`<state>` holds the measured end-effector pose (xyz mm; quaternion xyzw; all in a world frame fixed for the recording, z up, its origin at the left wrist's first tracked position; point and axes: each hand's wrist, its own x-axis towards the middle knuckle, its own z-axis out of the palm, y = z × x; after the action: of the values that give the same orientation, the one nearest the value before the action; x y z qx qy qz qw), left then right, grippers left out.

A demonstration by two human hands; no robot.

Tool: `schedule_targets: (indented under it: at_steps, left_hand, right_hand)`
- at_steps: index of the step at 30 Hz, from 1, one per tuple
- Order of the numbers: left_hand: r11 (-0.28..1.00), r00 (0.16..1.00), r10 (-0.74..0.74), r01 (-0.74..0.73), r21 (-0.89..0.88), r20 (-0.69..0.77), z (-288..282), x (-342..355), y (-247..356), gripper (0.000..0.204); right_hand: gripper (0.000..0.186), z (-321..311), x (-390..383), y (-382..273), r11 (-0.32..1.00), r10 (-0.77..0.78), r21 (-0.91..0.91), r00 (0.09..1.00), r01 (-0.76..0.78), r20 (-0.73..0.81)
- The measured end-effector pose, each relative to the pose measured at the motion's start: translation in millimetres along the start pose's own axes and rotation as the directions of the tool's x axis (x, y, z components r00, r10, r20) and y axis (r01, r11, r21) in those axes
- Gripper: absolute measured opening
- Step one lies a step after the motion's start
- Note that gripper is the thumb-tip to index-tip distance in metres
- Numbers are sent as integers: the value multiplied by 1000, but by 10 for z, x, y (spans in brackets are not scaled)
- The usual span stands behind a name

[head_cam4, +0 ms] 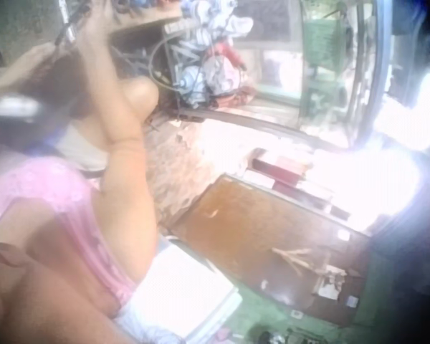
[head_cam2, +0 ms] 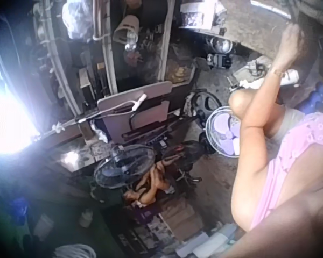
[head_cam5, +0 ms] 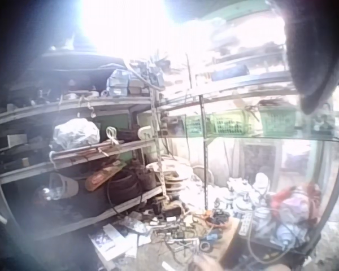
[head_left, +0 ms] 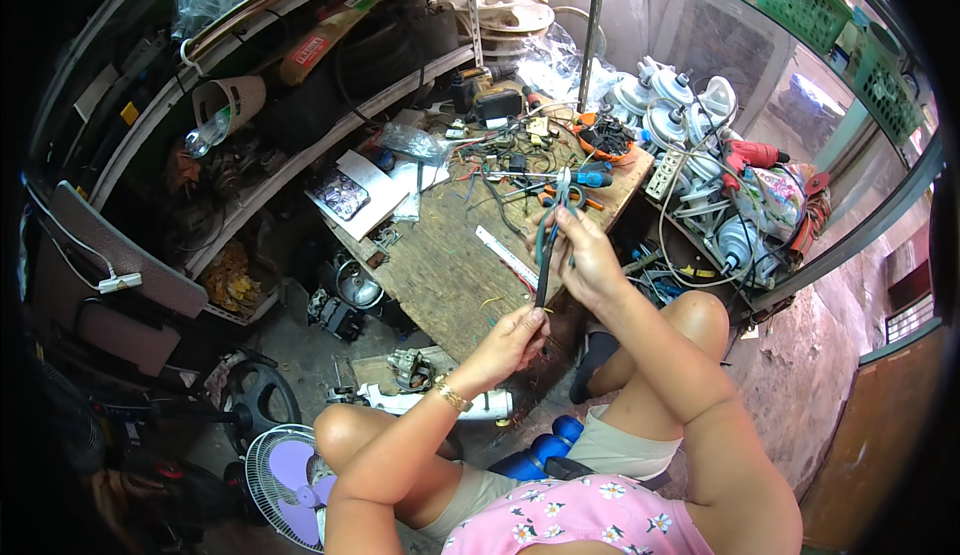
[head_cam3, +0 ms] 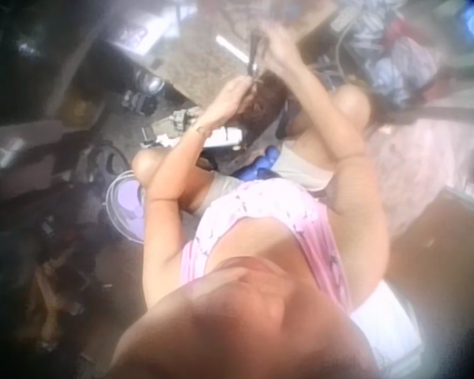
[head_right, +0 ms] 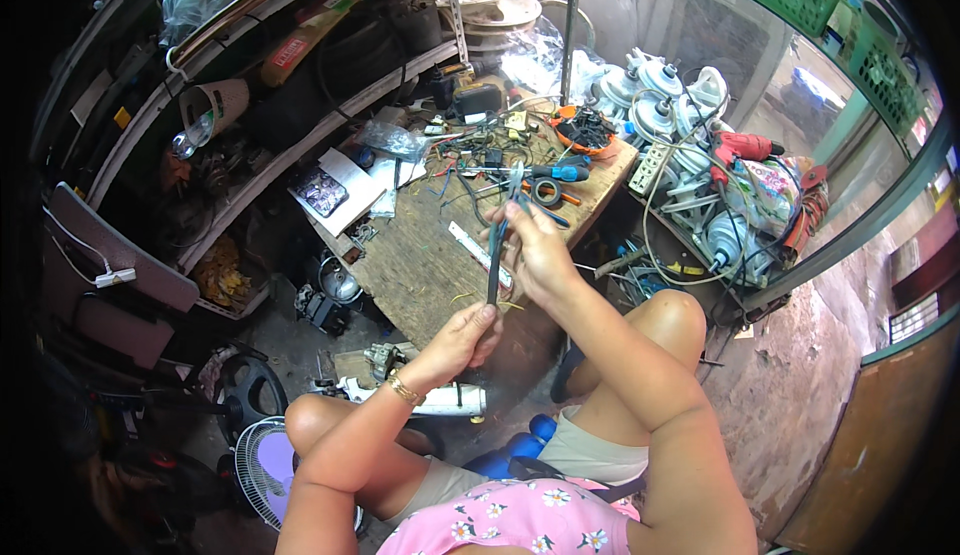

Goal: The person uses a pair of pliers and a blade to strip the insulation off several colored wires and then crimps a metal connector onto the ends of the wires.

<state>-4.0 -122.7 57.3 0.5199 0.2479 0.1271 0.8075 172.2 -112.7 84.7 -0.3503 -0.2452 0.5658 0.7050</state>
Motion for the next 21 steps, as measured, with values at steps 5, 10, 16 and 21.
schedule_targets:
  at_steps: [5,10,16,21]
  left_hand:
    - [751,851,459,-218,624,-254,328,71,92,24]
    - [820,871,415,-233,523,-263,232,14,23,23]
    - [997,998,64,-63,35,-22,-107,-29,200,28]
    - [782,964,231,-266,-564,-134,-311,29,299,23]
  right_hand:
    - [23,-264,288,-43,977,168,164,970,-139,-177]
    - [26,-266,315,128,992,79,108,985,-64,-151]
    - [25,-121,321,-210,952,-39,-306,999,26,-36]
    - [32,-271,468,-239,645,-21,-762,998,55,55]
